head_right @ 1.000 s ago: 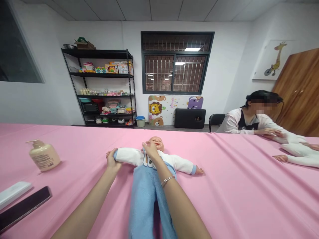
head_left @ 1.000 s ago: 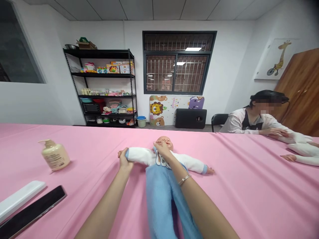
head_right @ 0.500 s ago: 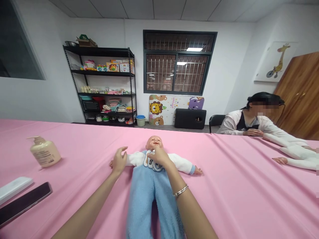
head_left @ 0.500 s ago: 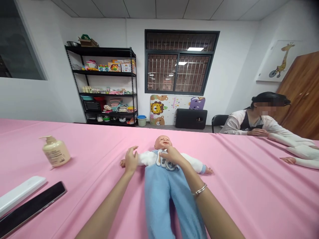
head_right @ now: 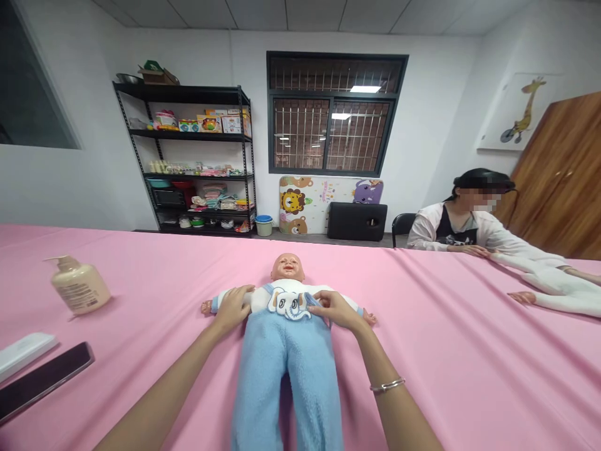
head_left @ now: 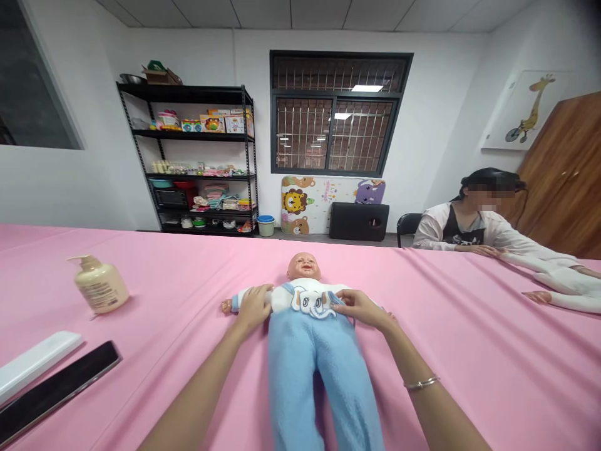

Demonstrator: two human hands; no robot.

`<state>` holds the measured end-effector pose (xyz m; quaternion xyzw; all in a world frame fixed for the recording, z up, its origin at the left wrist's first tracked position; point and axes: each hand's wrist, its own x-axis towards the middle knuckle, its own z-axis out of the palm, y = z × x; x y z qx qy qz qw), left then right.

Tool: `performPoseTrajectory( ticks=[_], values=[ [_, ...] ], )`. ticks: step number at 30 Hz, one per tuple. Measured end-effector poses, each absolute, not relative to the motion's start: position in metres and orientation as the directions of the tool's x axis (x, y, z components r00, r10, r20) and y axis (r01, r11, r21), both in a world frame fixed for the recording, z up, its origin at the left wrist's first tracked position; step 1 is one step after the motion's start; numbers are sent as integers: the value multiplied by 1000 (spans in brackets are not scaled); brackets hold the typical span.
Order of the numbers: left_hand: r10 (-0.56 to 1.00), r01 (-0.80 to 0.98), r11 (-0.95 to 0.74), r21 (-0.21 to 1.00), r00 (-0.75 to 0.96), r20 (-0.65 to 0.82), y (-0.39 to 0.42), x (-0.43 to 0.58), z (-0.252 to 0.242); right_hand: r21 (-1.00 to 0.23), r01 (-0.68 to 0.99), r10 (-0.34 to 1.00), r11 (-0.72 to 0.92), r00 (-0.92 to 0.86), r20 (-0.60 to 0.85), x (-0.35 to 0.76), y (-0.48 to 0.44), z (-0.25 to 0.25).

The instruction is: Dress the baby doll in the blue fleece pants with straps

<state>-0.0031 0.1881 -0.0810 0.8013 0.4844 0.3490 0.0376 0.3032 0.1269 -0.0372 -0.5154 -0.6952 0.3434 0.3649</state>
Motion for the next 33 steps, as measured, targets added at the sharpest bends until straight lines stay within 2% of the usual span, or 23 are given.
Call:
performPoseTrajectory(
  ticks=[2, 4, 5, 8, 11, 13, 15, 17, 20, 22, 25, 29, 33],
  values=[
    [810, 787, -465, 405, 194, 553, 193, -6, -85, -892, 398, 971, 216, 10, 240, 312, 134, -58],
    [811, 803, -419, 423, 122, 572, 197, -11, -88, -885, 420, 923, 202, 221, 316, 314, 141, -77],
    [808, 804, -406, 435, 93, 583, 197, -13, -88, -868, 458, 907, 192, 254, 335, 313, 143, -85],
    [763, 801, -402, 443, 26, 646, 192, -19, -84, -802, 581, 941, 140, 174, 290, 311, 148, -93],
    [734, 817, -414, 400, 41, 677, 179, -12, -75, -780, 625, 996, 27, 53, 77, 311, 144, -87],
    [801, 828, -391, 403, 91, 592, 170, 0, -69, -801, 598, 999, -17, -23, -38, 310, 137, -80],
    [886, 822, -334, 462, 107, 451, 164, 13, -66, -881, 473, 994, -17, -84, -65, 306, 128, -73],
    [928, 756, -303, 580, 94, 362, 162, 23, -65, -963, 267, 981, -33, -176, -82, 301, 121, -67],
    [941, 567, -299, 768, 40, 337, 162, 30, -64, -996, 8, 944, -94, -319, -91, 295, 115, -63],
    [955, 471, -264, 842, 5, 297, 163, 31, -63, -993, -42, 929, -114, -359, -91, 294, 116, -65],
    [974, 413, -214, 885, 28, 223, 162, 34, -65, -996, 37, 932, -84, -350, -92, 292, 119, -72],
    [961, 450, -272, 851, 92, 259, 162, 38, -70, -990, 139, 962, -14, -269, -51, 290, 121, -79],
    [940, 401, -338, 851, 195, 281, 166, 38, -70, -976, 207, 997, 70, -39, 64, 292, 122, -72]
  ],
)
